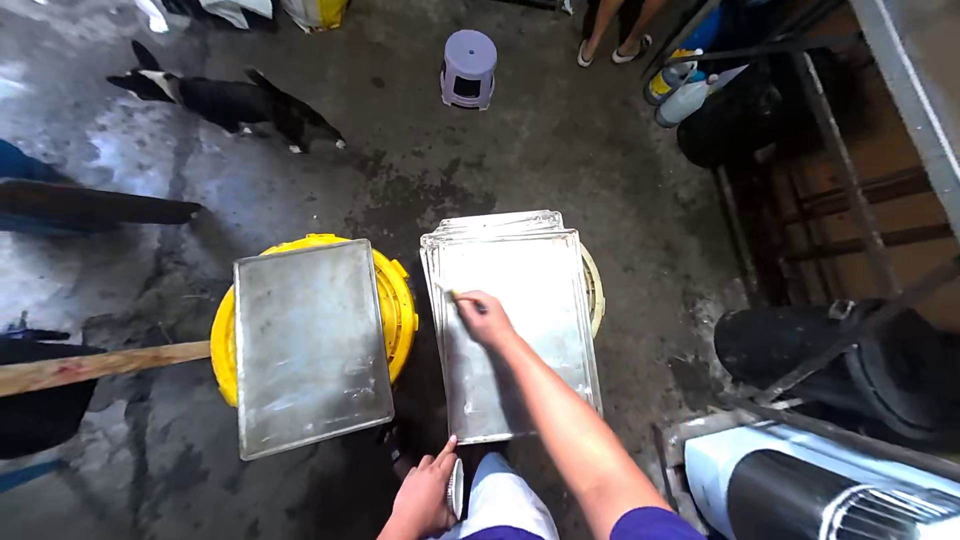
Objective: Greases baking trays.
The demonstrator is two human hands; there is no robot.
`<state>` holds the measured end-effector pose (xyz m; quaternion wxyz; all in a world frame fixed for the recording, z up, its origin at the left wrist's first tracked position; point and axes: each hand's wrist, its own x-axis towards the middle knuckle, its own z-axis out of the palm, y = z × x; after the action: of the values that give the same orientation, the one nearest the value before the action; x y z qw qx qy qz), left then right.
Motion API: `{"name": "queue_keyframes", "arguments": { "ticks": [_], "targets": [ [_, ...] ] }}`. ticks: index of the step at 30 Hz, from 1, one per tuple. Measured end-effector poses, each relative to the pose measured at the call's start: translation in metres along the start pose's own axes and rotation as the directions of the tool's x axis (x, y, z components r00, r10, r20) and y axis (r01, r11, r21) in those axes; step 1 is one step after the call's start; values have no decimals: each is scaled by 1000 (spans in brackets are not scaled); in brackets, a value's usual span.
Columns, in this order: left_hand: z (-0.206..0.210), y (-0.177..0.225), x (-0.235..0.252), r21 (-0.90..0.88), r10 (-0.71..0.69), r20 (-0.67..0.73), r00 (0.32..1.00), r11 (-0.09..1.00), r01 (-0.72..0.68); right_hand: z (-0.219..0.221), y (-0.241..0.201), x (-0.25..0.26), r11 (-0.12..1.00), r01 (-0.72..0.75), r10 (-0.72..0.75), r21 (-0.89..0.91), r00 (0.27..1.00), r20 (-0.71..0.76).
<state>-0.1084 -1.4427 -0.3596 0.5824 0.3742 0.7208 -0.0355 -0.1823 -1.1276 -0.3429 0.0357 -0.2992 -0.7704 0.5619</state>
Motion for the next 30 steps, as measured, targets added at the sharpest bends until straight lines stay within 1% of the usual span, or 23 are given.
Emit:
{"name": "queue_keyframes", "arguments": {
  "ticks": [1,2,3,4,5,6,7,8,9,10,11,12,13,14,15,16,17,19,21,24,25,27,30],
  "targets": [
    [-1,0,0,3,-2,-6,1000,1000,2,-32,18,-16,991,-18,39,135,987,-154],
    [-1,-2,1,6,-1,-11,1000,1000,2,-69,35,-33,992,-55,87,116,949,-302],
    [-1,-2,3,4,3,-17,1000,1000,-3,-102,47,-48,991,-135,116,-20,911,-397],
    [0,-1,4,5,11,-22,1000,1000,-11,-116,45,-64,946,-274,181,-174,891,-417],
    [1,0,3,10,17,-22,1000,1000,-16,-106,30,-78,843,-438,322,-312,875,-361],
    [1,0,1,20,17,-16,1000,1000,-17,-72,13,-89,746,-514,436,-424,858,-273],
    [-1,2,1,27,11,-11,1000,1000,-11,-29,-2,-97,722,-490,487,-489,861,-144],
    [-4,5,1,38,5,-3,1000,999,-5,11,-10,-106,767,-397,461,-503,888,1],
    [-7,7,3,50,1,6,1000,999,-1,34,-9,-116,847,-271,352,-456,930,101],
    [-8,9,3,66,-3,11,1000,998,3,36,2,-126,917,-192,244,-351,963,112],
    [-9,9,2,79,-8,10,1000,997,7,17,19,-136,959,-184,197,-217,980,39],
    [-10,7,1,92,-12,3,1000,996,12,-19,36,-144,972,-216,207,-89,973,-108],
    [-9,5,0,102,-12,-2,1000,995,12,-64,51,-152,960,-279,274,17,925,-265],
    [-7,4,-2,108,-3,-7,1000,994,4,-110,63,-162,929,-341,370,144,837,-403],
    [-4,4,-3,106,14,-6,1000,994,-13,-146,73,-175,869,-380,493,317,723,-484],
    [-5,2,-4,97,42,-11,999,994,-40,-169,78,-190,775,-381,620,504,611,-492],
    [-7,-1,-4,53,82,-38,996,995,-80,-179,81,-207,677,-345,707,650,553,-442],
    [-8,-9,-5,-174,166,-166,972,965,-195,-166,91,-246,518,-302,799,800,506,-327],
    [-12,-12,-1,-450,177,-327,928,834,-318,-133,111,-276,431,-304,849,850,455,-269],
    [-35,2,9,-742,61,-417,907,553,-379,-104,127,-289,327,-226,877,918,434,-206],
    [-41,7,14,-801,18,-434,901,450,-394,-101,128,-290,309,-205,885,929,420,-202],
    [-49,14,23,-873,-69,-432,899,282,-398,-100,126,-291,314,-234,890,920,411,-199],
    [-53,16,29,-895,-203,-445,873,137,-424,-89,120,-300,368,-365,874,855,449,-184]
  ]
}}
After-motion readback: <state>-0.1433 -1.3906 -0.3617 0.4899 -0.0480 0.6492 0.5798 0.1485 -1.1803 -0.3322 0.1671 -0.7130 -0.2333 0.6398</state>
